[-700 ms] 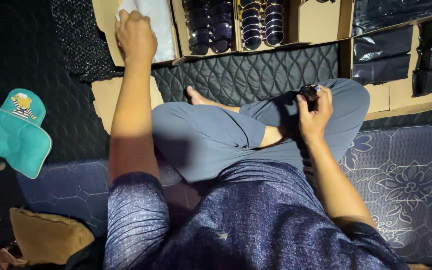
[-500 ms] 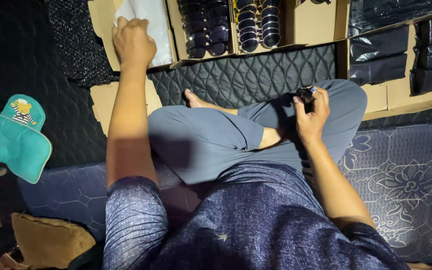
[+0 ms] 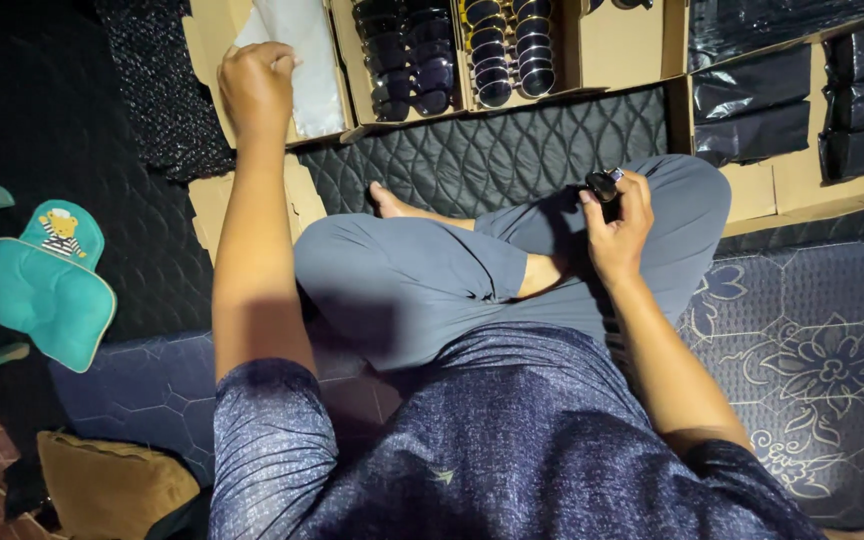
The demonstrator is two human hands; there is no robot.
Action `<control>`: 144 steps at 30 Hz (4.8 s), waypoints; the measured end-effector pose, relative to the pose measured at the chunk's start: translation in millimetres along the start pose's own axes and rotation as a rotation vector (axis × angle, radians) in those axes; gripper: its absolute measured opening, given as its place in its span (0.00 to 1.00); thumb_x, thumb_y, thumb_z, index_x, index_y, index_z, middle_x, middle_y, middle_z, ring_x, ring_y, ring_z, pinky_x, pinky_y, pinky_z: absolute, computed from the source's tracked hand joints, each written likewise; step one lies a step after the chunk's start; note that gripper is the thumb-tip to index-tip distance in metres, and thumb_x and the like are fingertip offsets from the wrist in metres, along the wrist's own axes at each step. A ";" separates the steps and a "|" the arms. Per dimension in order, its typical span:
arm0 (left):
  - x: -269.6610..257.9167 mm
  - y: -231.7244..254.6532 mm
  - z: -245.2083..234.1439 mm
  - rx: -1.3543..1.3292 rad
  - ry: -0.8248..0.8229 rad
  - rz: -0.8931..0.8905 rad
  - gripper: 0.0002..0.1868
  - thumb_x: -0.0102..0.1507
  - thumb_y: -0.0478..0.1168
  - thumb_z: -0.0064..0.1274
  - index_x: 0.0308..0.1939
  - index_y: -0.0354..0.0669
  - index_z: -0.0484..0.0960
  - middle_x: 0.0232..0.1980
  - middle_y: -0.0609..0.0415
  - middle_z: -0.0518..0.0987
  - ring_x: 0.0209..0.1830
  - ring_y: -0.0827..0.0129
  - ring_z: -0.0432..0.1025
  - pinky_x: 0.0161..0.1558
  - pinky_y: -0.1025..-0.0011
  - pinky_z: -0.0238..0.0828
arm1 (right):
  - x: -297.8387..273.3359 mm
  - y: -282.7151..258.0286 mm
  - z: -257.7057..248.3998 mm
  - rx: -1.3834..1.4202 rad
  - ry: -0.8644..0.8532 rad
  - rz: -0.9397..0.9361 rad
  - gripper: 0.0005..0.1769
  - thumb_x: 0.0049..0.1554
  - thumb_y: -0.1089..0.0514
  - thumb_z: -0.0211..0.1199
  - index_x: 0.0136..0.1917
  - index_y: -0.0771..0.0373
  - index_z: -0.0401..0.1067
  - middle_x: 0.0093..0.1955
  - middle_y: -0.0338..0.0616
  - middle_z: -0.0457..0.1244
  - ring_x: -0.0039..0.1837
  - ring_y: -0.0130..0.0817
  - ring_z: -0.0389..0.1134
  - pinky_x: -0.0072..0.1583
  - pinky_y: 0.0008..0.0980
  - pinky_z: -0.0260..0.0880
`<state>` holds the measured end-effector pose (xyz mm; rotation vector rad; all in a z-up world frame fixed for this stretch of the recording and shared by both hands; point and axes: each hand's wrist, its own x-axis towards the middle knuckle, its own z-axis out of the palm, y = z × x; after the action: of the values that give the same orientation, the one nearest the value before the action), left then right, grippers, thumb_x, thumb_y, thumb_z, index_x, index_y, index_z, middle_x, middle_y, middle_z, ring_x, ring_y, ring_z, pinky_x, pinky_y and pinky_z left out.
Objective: Packing sunglasses into protective sleeves, bubble wrap, and cardboard boxes for shipping.
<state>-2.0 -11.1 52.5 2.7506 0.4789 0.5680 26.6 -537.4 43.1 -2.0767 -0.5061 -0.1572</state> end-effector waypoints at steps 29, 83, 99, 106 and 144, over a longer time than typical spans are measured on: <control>-206.8 307.9 -41.3 -0.748 0.072 0.191 0.14 0.63 0.25 0.53 0.51 0.36 0.85 0.58 0.41 0.80 0.58 0.48 0.76 0.61 0.55 0.72 | 9.6 -77.2 -35.9 0.539 -0.313 0.228 0.13 0.57 0.58 0.74 0.54 0.65 0.78 0.48 0.46 0.70 0.52 0.31 0.69 0.57 0.37 0.69; -190.1 336.7 30.5 -1.702 -0.080 -1.139 0.18 0.62 0.42 0.68 0.45 0.43 0.75 0.45 0.52 0.78 0.46 0.64 0.75 0.53 0.63 0.76 | 3.0 -82.4 -57.8 -0.537 -0.064 -0.488 0.10 0.60 0.53 0.73 0.51 0.56 0.74 0.49 0.45 0.59 0.50 0.46 0.64 0.50 0.42 0.64; -188.6 331.2 17.7 -2.034 -0.214 -1.044 0.19 0.69 0.41 0.61 0.59 0.38 0.73 0.62 0.31 0.77 0.65 0.43 0.72 0.66 0.41 0.63 | -15.2 -94.2 -59.5 0.098 -0.091 -0.166 0.13 0.62 0.72 0.68 0.59 0.74 0.70 0.58 0.62 0.61 0.60 0.61 0.67 0.54 0.45 0.77; -190.1 350.9 23.1 -2.113 -0.248 -0.980 0.19 0.70 0.41 0.61 0.60 0.40 0.73 0.60 0.35 0.79 0.58 0.50 0.78 0.61 0.48 0.73 | -16.0 -96.0 -55.0 0.082 0.033 -0.176 0.12 0.59 0.67 0.75 0.52 0.71 0.75 0.55 0.57 0.66 0.54 0.52 0.71 0.47 0.40 0.75; -182.2 362.5 -9.5 -2.388 -0.221 -0.838 0.16 0.68 0.33 0.58 0.61 0.46 0.80 0.57 0.44 0.83 0.57 0.52 0.79 0.63 0.48 0.74 | -17.1 -73.7 -48.1 0.590 -0.044 0.356 0.09 0.56 0.67 0.73 0.50 0.72 0.78 0.51 0.50 0.66 0.54 0.31 0.65 0.56 0.33 0.68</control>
<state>-69.7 -404.6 125.6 0.2334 0.3245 0.1659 -15.2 -549.3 121.7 -1.5571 -0.1687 0.2252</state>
